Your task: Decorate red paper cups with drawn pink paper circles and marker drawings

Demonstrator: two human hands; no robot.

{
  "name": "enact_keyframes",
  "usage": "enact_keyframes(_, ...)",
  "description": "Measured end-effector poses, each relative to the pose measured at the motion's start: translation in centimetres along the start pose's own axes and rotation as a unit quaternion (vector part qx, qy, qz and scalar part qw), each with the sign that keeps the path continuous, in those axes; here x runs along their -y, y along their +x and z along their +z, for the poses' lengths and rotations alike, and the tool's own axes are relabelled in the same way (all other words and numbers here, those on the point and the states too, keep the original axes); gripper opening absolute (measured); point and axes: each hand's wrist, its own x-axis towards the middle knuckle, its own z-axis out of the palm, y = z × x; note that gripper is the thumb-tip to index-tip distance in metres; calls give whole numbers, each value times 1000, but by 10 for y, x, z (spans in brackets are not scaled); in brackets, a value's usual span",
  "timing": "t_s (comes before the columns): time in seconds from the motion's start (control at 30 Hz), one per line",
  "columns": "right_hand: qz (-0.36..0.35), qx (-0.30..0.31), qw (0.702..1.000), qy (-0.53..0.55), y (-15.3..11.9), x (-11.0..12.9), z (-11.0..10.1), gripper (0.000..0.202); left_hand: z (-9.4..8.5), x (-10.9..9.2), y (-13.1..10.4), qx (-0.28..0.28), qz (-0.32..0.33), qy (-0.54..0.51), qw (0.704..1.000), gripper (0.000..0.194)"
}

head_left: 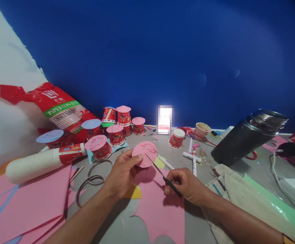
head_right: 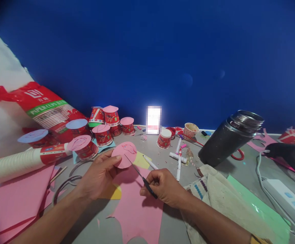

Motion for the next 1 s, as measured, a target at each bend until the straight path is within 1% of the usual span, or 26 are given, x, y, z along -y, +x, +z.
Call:
enact_keyframes(0.1,7,4,1000,-6,-1,1,0,49,-2,2,0,10,-14,8,1000,29)
enact_keyframes(0.33,19,12,1000,-8,-3,6,1,50,-4,1,0,5,-25,36,999,29)
enact_keyframes(0.57,25,16,1000,-11,-3,8,1,48,-2,0,0,-3,-35,30,999,32)
enact_keyframes(0.7,23,11,999,-20,-4,9,1,49,1,-4,-1,3,-42,14,999,29)
enact_keyframes(0.8,17,14,999,-32,-5,8,1,49,2,-5,0,-7,-42,-9,999,26)
enact_keyframes(0.9,1,9,999,-46,-6,6,2,49,0,-4,1,-24,-53,-37,998,23)
enact_keyframes(1.0,-15,-4,998,-63,-6,6,3,50,-4,-2,1,-26,-73,-50,996,21)
